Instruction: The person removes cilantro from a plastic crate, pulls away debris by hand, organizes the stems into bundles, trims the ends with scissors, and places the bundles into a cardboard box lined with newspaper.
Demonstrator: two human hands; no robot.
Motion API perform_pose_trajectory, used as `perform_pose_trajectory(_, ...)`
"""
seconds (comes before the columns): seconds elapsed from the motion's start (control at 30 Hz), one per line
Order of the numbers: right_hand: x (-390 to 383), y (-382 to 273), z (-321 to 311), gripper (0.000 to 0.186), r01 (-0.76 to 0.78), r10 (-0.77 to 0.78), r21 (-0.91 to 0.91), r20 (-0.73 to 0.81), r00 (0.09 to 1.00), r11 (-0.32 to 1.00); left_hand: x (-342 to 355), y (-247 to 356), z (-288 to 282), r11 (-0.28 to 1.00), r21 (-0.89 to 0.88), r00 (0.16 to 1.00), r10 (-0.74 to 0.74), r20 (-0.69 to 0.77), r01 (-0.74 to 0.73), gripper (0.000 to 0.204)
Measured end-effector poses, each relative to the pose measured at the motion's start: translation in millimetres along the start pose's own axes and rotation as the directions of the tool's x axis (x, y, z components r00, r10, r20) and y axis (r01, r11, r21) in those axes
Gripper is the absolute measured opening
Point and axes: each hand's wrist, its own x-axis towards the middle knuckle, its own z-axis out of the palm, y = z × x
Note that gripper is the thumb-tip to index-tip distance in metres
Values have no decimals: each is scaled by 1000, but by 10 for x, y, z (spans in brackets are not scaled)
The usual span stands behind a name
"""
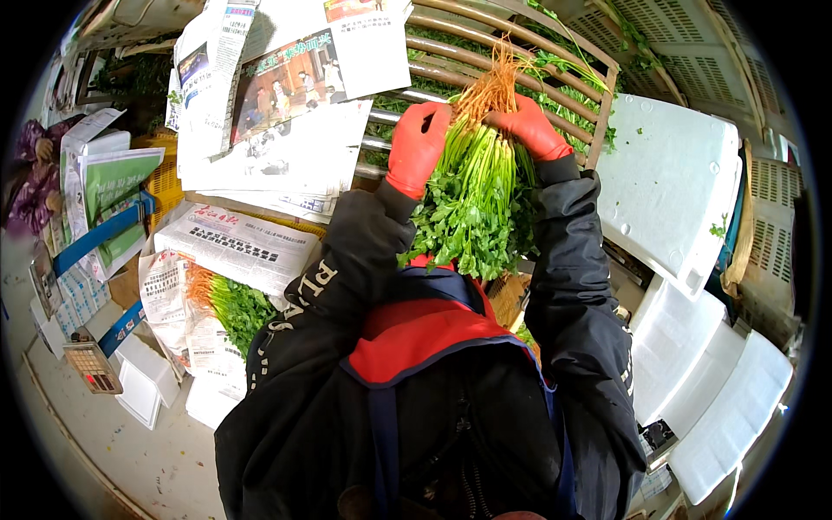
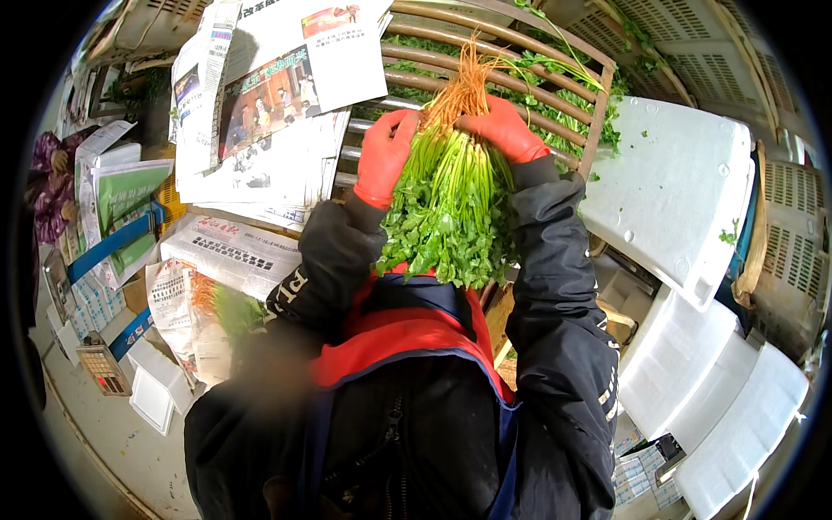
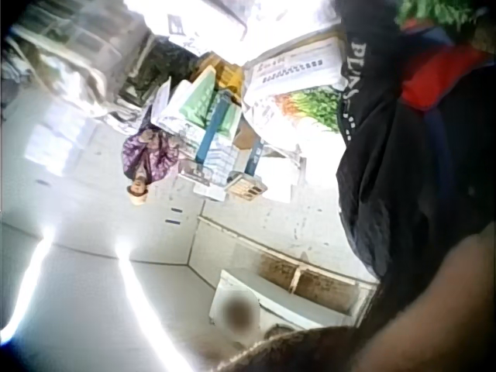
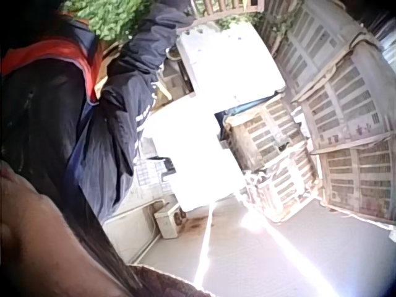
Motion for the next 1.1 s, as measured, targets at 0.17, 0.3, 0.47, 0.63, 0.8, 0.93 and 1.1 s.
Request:
perform_pose_trajectory(0.17,-58,-153,26,38,3,-2,-10,49,999,1000,124,-73,5,985,114,988,115,104,-127,19)
perform_pose_trajectory(0.3,-85,-215,54,40,-34,36,-31,70,997,999,184,-47,38,955,172,969,228,92,-242,14)
perform_pose_trajectory(0.47,-53,-141,72,43,40,-39,-15,59,997,999,195,-84,194,940,290,981,193,-12,-182,14)
perform_pose_trajectory(0.63,-36,-94,49,44,85,-86,21,88,992,996,143,91,101,969,225,993,114,-24,-106,17)
perform_pose_trajectory(0.8,-24,-214,50,49,-8,-2,59,169,986,998,-14,-42,-58,940,188,958,287,18,-286,25)
perform_pose_trajectory(0.93,21,-156,49,50,99,-131,134,250,959,986,-89,-163,-13,902,269,942,325,87,-337,50)
perform_pose_trajectory(1.1,-5,-168,202,40,40,-51,96,125,991,995,-201,43,186,717,561,905,389,169,-413,58)
